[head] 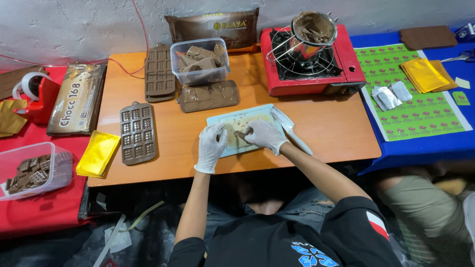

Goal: Cutting chocolate blocks into smaller pieces and stirring melted chocolate in a pot over a portable stove.

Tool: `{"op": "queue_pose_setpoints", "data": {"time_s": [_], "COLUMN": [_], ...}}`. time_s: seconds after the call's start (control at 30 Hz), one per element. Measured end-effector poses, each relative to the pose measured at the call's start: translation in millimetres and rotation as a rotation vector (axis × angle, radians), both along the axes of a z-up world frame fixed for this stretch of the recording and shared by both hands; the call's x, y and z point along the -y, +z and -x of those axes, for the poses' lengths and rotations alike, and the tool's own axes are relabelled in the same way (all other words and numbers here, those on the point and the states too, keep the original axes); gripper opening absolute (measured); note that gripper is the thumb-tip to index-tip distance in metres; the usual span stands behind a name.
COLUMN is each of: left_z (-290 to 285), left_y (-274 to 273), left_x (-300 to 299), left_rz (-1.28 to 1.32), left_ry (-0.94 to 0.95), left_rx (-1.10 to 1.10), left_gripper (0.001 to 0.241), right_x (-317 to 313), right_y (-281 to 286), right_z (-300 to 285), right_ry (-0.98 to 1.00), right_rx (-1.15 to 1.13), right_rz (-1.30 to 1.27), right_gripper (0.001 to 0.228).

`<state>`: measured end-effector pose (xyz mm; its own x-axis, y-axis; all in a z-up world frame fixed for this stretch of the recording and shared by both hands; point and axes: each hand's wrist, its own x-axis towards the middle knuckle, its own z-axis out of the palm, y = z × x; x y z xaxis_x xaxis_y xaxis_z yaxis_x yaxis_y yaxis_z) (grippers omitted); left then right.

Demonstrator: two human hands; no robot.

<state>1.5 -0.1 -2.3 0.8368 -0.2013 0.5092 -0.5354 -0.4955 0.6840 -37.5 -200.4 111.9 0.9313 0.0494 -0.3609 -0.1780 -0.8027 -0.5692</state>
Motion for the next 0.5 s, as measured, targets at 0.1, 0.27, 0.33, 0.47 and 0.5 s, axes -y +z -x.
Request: {"op": "queue_pose_setpoints", "data": {"time_s": [0.1,0.27,0.33,0.47,0.5], "left_z": [-1,-1,0,0,-1], "left_y": [-4,-2,1,-1,-2], "left_x": [1,0,0,-1,-1], "left_rz": [0.014,0.020,0.022,0.032,0.034], "left_ry": [0.004,0.007,0.002,-0.014,-0.020], "left_rx": [0.001,0.023,0.020,0.033,0.039], "left_gripper": [0.022,0.022,0.021,0.023,0.024], "right_x": [7,28,38,65,71], "right_y": [-11,-22,-11,24,40], "right_z": [-7,-18,-18,-16,-12], "right_ry": [0.004,-0.028,-0.062,-0.111,-0.142], "right_rx": [-0.029,-0.038,-0.037,0.051,0.084], "right_rz": [-0.015,-0.121,-0.144,-0.229,-0.268], "right_gripper": [0.036,0.035,0.034,0.036,0.039]}}
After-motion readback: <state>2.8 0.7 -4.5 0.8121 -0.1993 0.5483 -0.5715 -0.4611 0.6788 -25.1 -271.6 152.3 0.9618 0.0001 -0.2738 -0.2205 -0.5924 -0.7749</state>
